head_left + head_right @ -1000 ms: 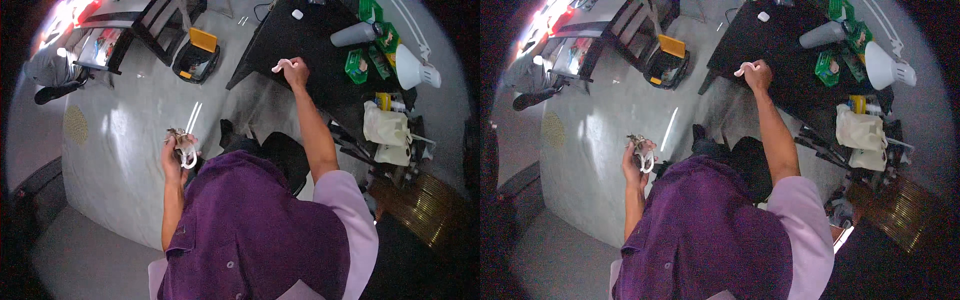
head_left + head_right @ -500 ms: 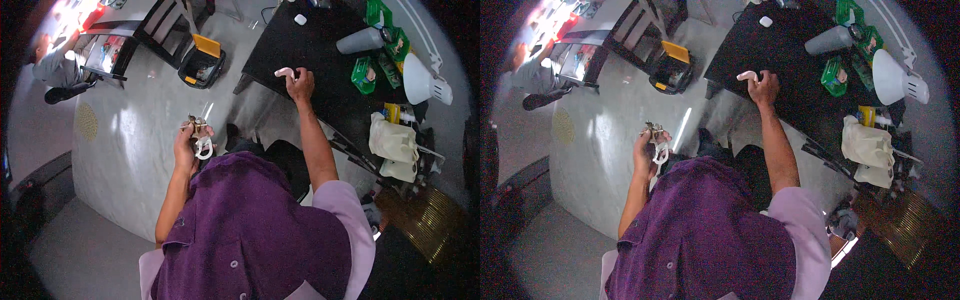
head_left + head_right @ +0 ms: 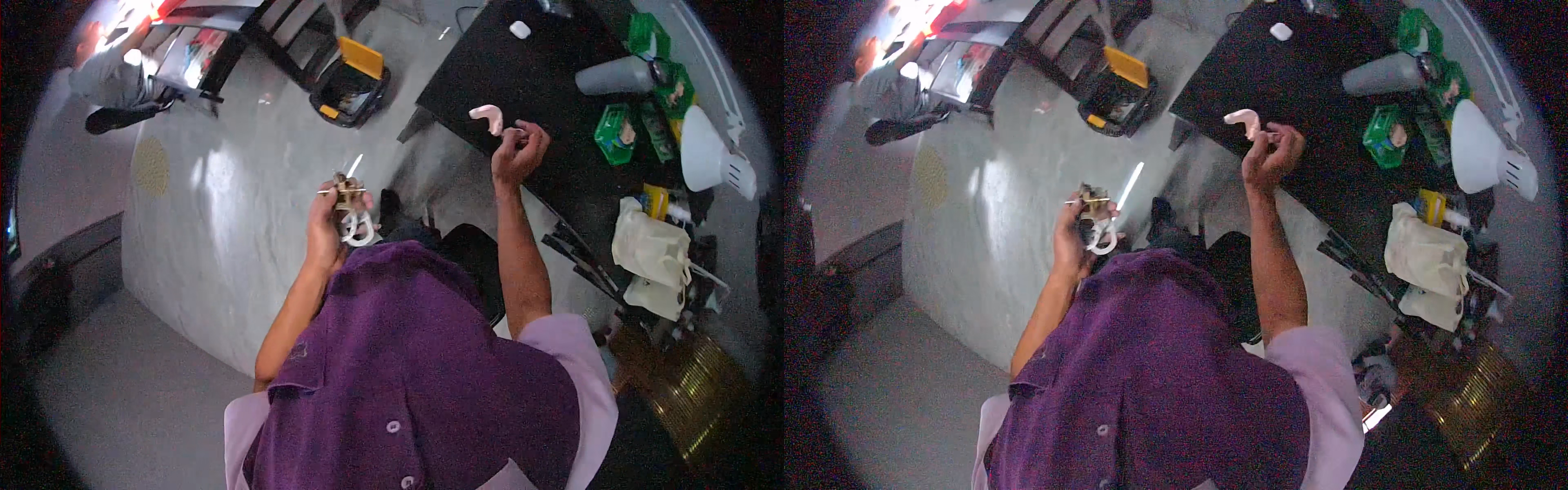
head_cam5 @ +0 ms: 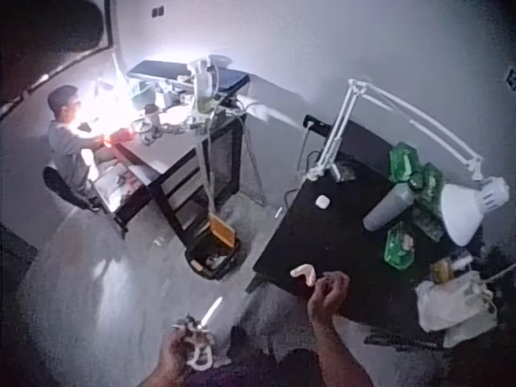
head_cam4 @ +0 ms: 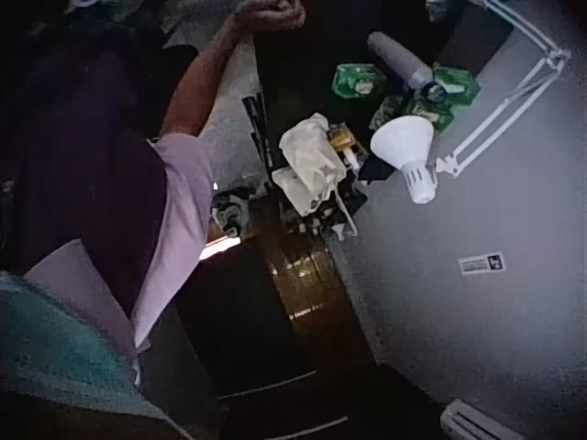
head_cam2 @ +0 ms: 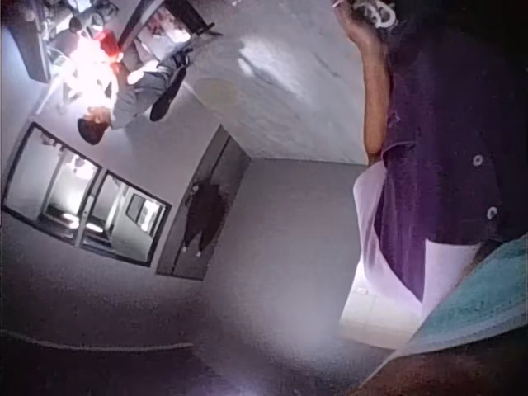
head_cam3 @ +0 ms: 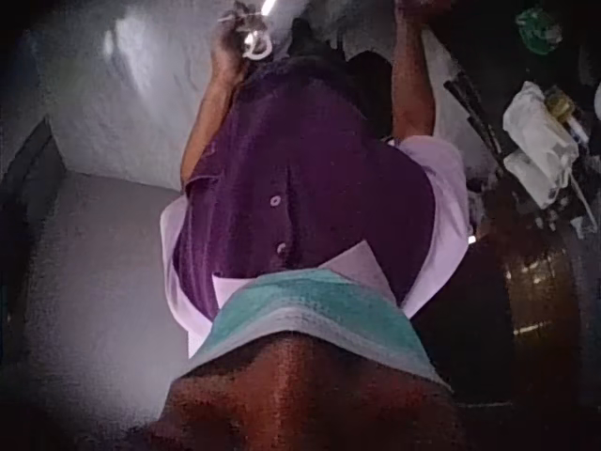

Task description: The person separates a dental cast from an articulator over a trash bin, carries the cast to a sink, washes it under running water, and carries it into another room.

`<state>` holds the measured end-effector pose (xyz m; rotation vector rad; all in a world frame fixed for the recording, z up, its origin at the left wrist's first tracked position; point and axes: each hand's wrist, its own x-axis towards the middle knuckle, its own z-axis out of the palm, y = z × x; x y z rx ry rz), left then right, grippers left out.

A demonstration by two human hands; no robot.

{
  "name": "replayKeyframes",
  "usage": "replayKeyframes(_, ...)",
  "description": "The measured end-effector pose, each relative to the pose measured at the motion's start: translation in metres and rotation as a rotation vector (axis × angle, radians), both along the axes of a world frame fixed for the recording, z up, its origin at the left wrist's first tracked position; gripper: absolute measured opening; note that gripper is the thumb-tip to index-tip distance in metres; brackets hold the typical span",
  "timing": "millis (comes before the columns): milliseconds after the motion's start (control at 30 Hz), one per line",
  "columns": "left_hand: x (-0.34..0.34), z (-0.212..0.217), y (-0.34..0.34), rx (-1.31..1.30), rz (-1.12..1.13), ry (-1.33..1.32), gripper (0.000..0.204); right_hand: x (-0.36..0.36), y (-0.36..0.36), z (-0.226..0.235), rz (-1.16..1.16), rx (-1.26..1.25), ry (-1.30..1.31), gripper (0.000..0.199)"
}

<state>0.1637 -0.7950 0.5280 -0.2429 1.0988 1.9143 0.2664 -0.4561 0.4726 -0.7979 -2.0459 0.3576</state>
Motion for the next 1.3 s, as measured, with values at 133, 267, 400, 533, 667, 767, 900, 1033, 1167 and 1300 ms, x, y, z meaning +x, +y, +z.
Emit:
replayKeyframes(133,0.003,-0.008,0.01,0.056,0.027,-0.008,0.04,-0.014,-0.11,0.047,0.581,-0.551,-0.036,0.011)
replayKeyframes(267,0.006,-0.022,0.014,-0.056,0.07,0.271,0.043,-0.027,-0.193,0.081,0.791,-0.683,-0.252,0.019)
replayKeyframes(400,0.017,-0.019,0.017,-0.054,0.074,0.315,0.05,-0.025,-0.216,0.082,0.729,-0.591,-0.289,0.035)
replayKeyframes(533,0.022,-0.007,0.015,0.135,0.087,0.235,0.057,-0.024,-0.216,0.086,0.725,-0.749,-0.312,0.043)
replayKeyframes(667,0.016,0.006,0.012,0.115,0.044,0.224,0.059,-0.023,-0.214,0.08,0.756,-0.997,-0.2,0.042)
replayKeyframes(767,0.016,0.022,0.018,-0.001,0.087,0.339,0.062,-0.027,-0.213,0.075,0.764,-1.072,-0.065,0.036)
replayKeyframes(900,0.014,0.004,0.022,-0.083,0.19,0.316,0.051,-0.026,-0.209,0.07,0.7,-1.054,-0.125,0.025)
replayKeyframes(1033,0.004,-0.031,0.008,0.098,0.175,0.128,0.047,-0.026,-0.209,0.082,0.71,-1.084,-0.012,0.019)
replayKeyframes(1167,0.002,-0.011,0.008,0.2,0.263,0.01,0.048,-0.025,-0.204,0.108,0.631,-1.648,0.06,0.019)
replayKeyframes(1300,0.006,-0.007,0.007,0.161,0.24,0.081,0.055,-0.019,-0.216,0.127,0.366,-2.104,0.255,0.016)
